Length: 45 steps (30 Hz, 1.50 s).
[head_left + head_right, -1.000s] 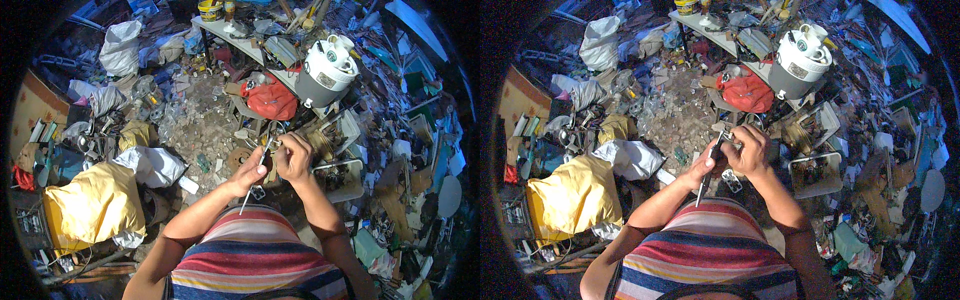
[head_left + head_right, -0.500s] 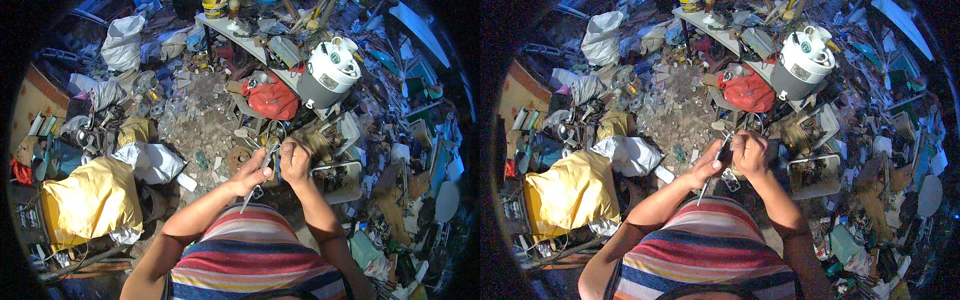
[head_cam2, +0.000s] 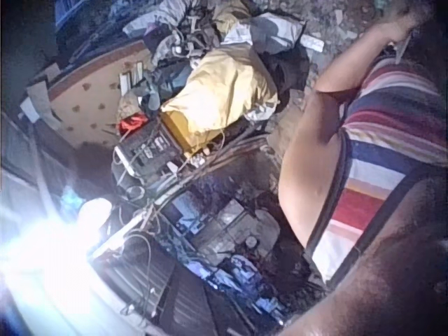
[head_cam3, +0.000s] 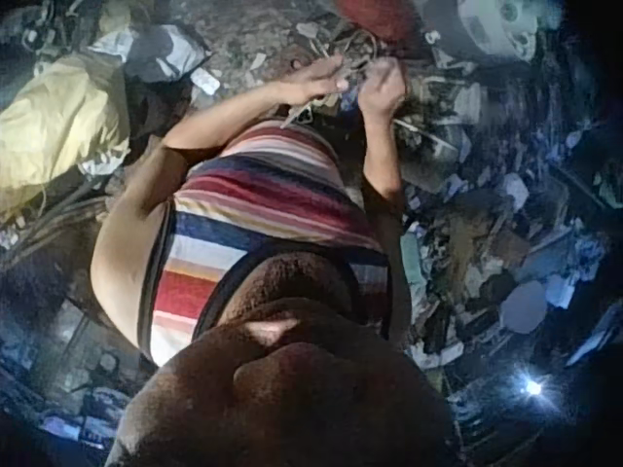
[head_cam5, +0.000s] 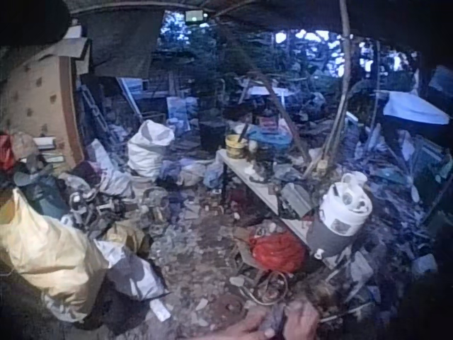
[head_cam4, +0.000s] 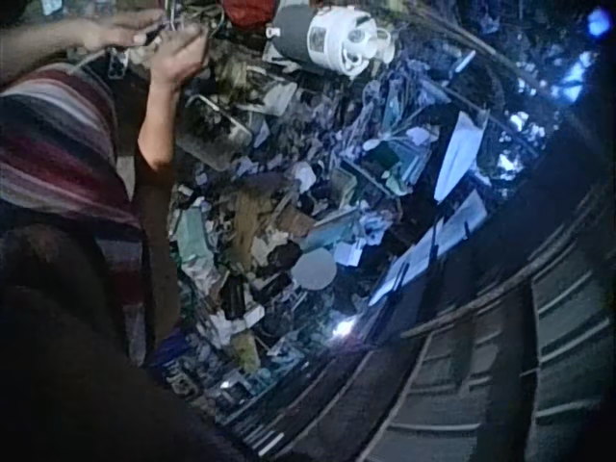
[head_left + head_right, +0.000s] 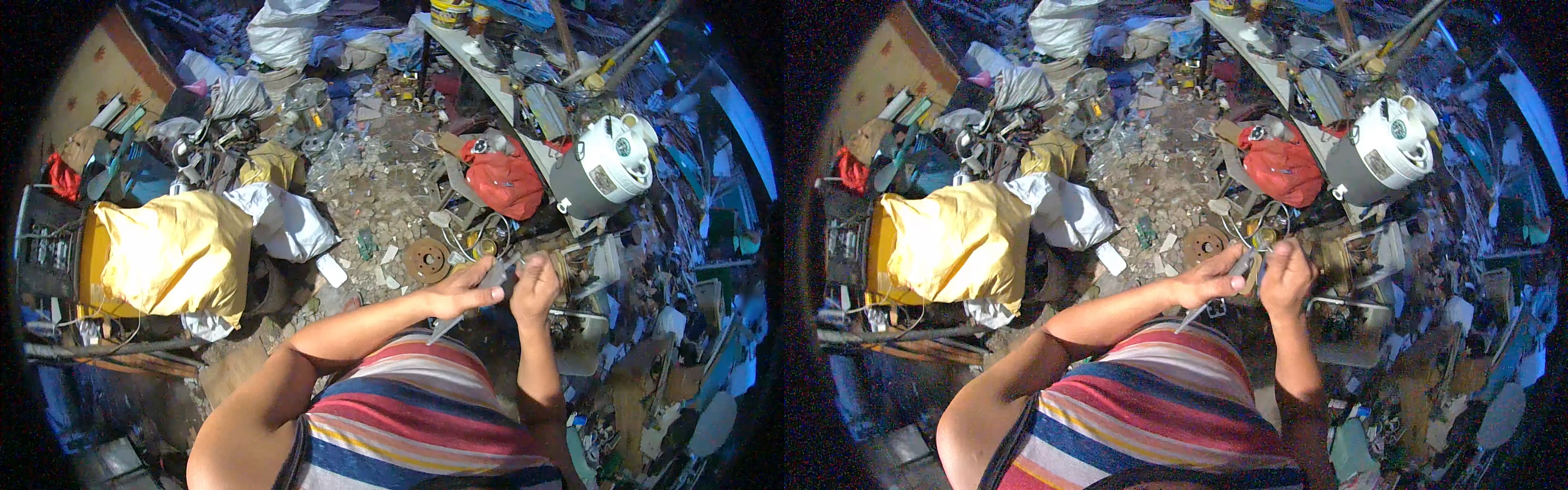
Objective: The person uses a screwdriver and their hands to disassemble a device control panel, removing the front casing and separating the circuit board from the metal and plastic frame.
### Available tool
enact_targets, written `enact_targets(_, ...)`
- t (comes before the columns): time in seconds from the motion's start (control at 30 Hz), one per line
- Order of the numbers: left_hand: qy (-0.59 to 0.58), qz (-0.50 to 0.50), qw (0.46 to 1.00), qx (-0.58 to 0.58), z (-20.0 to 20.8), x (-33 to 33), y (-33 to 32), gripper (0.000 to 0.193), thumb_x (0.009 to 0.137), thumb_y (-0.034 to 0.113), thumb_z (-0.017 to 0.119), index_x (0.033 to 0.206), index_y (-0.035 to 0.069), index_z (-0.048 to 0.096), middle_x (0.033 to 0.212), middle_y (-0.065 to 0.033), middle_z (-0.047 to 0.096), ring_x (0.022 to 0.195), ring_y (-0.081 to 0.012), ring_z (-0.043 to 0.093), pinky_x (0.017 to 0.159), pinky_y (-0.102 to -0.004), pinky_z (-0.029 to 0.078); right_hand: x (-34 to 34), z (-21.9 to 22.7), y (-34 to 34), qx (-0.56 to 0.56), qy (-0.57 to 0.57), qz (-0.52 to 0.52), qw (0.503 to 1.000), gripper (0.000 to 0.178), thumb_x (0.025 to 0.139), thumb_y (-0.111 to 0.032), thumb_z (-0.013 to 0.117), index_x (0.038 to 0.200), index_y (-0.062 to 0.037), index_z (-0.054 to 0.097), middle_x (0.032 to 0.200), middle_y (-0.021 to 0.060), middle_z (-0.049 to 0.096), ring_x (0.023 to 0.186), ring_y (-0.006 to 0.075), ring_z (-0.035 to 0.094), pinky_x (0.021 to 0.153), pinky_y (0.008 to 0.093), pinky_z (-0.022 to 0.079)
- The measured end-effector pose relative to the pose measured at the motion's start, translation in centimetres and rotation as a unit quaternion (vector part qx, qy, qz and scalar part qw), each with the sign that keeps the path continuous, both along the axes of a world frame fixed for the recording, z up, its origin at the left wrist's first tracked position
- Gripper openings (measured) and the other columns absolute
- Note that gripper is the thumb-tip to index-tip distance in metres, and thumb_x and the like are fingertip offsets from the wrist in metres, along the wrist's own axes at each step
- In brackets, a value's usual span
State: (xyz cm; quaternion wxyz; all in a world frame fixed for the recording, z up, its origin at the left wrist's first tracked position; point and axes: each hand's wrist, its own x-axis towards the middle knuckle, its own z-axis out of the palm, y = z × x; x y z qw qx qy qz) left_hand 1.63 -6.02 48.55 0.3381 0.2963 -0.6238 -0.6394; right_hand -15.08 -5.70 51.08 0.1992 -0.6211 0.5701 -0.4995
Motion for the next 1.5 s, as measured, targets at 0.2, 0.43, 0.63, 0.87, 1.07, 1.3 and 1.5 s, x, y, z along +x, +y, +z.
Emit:
enact_targets(0.2,-0.013,-0.045,0.999,0.007,-0.4,-0.8,-0.2,0.075,0.082,0.060,0.048,0.120,-0.003,0.037,0.108,-0.0194,0.047,0.105,-0.0247,0.044,0.093,-0.0342,0.034,-0.3,-0.1,0.3,-0.091,0.036,0.040,0.994,0.044,0.091,-0.041,0.046,0.107,0.0003,0.048,0.076,0.0073,0.053,0.067,0.0167,0.050,0.058,0.0299,0.041)
enact_targets(0.43,0.012,-0.069,0.997,0.036,0.5,-4.7,1.2,0.066,0.085,0.052,0.051,0.121,-0.002,0.037,0.111,-0.0172,0.048,0.107,-0.0239,0.043,0.094,-0.0341,0.033,-4.0,0.0,2.1,-0.012,-0.018,0.029,0.999,0.038,0.095,-0.034,0.039,0.090,0.0008,0.052,0.075,0.0109,0.055,0.069,0.0216,0.053,0.063,0.0332,0.042)
enact_targets(0.63,-0.014,0.010,0.999,0.034,0.3,-7.7,3.6,0.065,0.084,0.052,0.052,0.120,0.000,0.038,0.112,-0.0159,0.048,0.105,-0.0219,0.043,0.093,-0.0337,0.034,-6.6,-0.6,3.5,-0.054,-0.080,0.082,0.992,0.028,0.094,-0.027,0.044,0.094,-0.0002,0.053,0.076,0.0142,0.057,0.068,0.0270,0.057,0.063,0.0347,0.045)
enact_targets(0.87,-0.019,0.049,0.995,0.084,-1.9,-7.7,6.2,0.059,0.084,0.050,0.053,0.114,0.000,0.040,0.099,-0.0116,0.047,0.095,-0.0200,0.042,0.086,-0.0313,0.036,-6.4,-2.5,3.4,-0.003,-0.079,0.145,0.986,0.030,0.093,-0.029,0.044,0.087,-0.0013,0.054,0.072,0.0128,0.056,0.065,0.0262,0.057,0.058,0.0381,0.043)
enact_targets(1.07,-0.017,0.053,0.997,0.061,-2.7,-3.0,5.0,0.059,0.083,0.050,0.054,0.111,0.000,0.040,0.098,-0.0116,0.046,0.095,-0.0194,0.042,0.085,-0.0318,0.035,-2.5,-4.4,2.5,0.124,-0.075,0.115,0.983,0.050,0.091,-0.048,0.041,0.083,-0.0005,0.057,0.069,0.0081,0.053,0.063,0.0163,0.048,0.058,0.0303,0.038)
enact_targets(1.3,-0.023,0.018,0.999,0.019,-2.1,4.6,1.0,0.061,0.081,0.050,0.057,0.114,0.001,0.041,0.098,-0.0152,0.049,0.094,-0.0250,0.046,0.086,-0.0349,0.037,3.2,-3.5,0.9,0.252,-0.034,0.062,0.965,0.069,0.091,-0.058,0.026,0.076,0.0009,0.057,0.066,0.0070,0.056,0.057,0.0167,0.048,0.053,0.0324,0.039)
enact_targets(1.5,0.042,0.100,0.982,0.154,-8.1,10.8,-0.6,0.054,0.083,0.053,0.054,0.104,0.003,0.047,0.089,-0.0082,0.050,0.086,-0.0196,0.048,0.082,-0.0326,0.038,9.1,-5.2,-0.3,0.253,-0.009,0.113,0.961,0.053,0.093,-0.049,0.038,0.088,0.0000,0.059,0.068,0.0045,0.056,0.057,0.0141,0.049,0.052,0.0296,0.038)
